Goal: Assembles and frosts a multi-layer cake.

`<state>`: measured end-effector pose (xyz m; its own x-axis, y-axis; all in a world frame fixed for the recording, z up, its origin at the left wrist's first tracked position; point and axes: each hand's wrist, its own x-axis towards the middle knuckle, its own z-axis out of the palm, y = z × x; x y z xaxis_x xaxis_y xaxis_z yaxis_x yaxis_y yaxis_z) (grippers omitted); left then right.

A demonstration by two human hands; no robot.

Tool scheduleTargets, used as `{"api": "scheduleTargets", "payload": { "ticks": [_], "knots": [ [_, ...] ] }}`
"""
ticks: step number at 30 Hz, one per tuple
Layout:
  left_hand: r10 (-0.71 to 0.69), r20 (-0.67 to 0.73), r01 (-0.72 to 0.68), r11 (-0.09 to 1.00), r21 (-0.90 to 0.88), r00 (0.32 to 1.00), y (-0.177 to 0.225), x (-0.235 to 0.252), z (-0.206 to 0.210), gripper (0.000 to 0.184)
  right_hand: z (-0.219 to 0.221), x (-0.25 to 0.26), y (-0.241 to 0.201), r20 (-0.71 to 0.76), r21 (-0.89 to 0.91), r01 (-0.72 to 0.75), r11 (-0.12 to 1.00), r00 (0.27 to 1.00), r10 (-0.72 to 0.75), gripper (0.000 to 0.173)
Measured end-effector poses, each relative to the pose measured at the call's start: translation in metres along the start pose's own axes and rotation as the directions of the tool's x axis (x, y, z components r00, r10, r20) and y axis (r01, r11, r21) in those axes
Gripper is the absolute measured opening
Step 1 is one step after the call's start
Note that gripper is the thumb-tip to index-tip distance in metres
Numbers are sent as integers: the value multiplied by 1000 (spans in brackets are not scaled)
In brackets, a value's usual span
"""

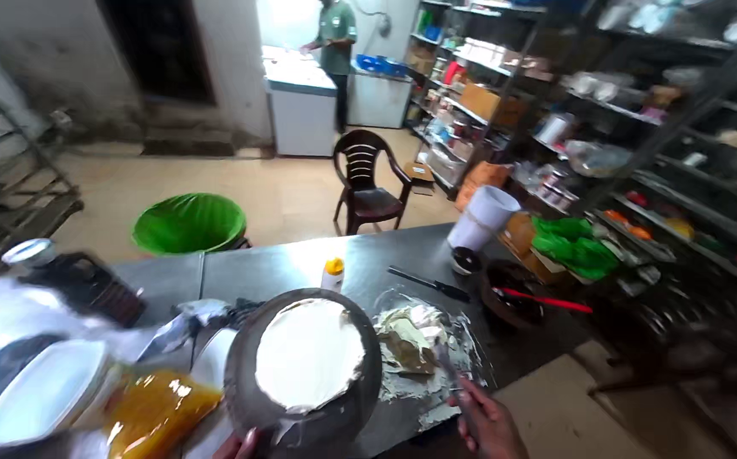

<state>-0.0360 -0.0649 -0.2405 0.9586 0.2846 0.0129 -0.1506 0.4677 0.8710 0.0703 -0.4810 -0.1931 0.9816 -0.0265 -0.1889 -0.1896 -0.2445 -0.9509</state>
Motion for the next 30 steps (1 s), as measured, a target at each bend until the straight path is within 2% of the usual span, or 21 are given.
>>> {"api": "scheduleTargets", "payload": {
  "ticks": [2, 3, 5, 6, 8, 10, 11, 13, 15, 17, 19, 22, 24, 26, 28, 30],
  "knots": [
    [1, -20, -2, 1000, -12, 1000, -1, -5, 4, 25, -21, 8, -53, 126, -136, 211, 968, 973, -194, 41],
    [4, -33, -4, 1000, -2, 999, -3, -6, 4, 23, -24, 14, -84, 225, -193, 346, 918, 926, -302, 39],
    [14, -63, -12, 1000, 22, 998, -11, -8, 5, 23, -16, 23, -158, 464, -300, 624, 722, 756, -461, 34],
    [16, -69, -15, 1000, 21, 997, -16, -9, 6, 24, -2, 24, -198, 591, -350, 744, 570, 647, -482, 31],
    [31, -57, -30, 999, 20, 998, -19, -9, 7, 27, 43, 13, -279, 805, -388, 906, 170, 423, -415, 33],
    [28, -16, -27, 999, 16, 999, -16, -9, 8, 28, 104, -14, -340, 936, -308, 916, -257, 244, -253, 46],
    [23, 17, -23, 1000, 5, 1000, -13, -10, 8, 28, 137, -28, -360, 972, -230, 883, -409, 183, -150, 50],
    [13, 76, -12, 1000, -14, 997, -10, -11, 7, 28, 201, -48, -379, 994, -55, 801, -596, 102, 45, 47],
    [-6, 99, 6, 1000, -5, 995, -5, -13, 4, 29, 253, -52, -379, 976, 75, 719, -691, 88, 198, 39],
    [-1, 87, 2, 1000, -16, 996, -3, -11, -1, 29, 289, -49, -373, 943, 111, 675, -730, 159, 291, 29],
    [-15, 61, 17, 999, -30, 998, 2, -8, -7, 27, 311, -43, -369, 892, 109, 659, -744, 266, 366, 28],
    [-45, 53, 47, 998, -32, 998, 4, -4, -11, 25, 318, -39, -367, 821, 111, 695, -710, 338, 460, 34],
    [-49, 59, 52, 998, -38, 997, 3, -4, -10, 26, 313, -36, -369, 800, 124, 731, -671, 327, 503, 36],
    [-52, 68, 56, 997, -49, 996, 1, -4, -11, 26, 313, -28, -369, 825, 136, 714, -686, 302, 477, 38],
    [-69, 91, 74, 996, -58, 993, 2, -4, -10, 26, 316, -23, -371, 813, 98, 707, -701, 350, 466, 36],
    [-82, 106, 87, 995, -46, 991, 5, -3, -12, 25, 319, -28, -373, 771, 68, 744, -665, 384, 508, 34]
  ]
}}
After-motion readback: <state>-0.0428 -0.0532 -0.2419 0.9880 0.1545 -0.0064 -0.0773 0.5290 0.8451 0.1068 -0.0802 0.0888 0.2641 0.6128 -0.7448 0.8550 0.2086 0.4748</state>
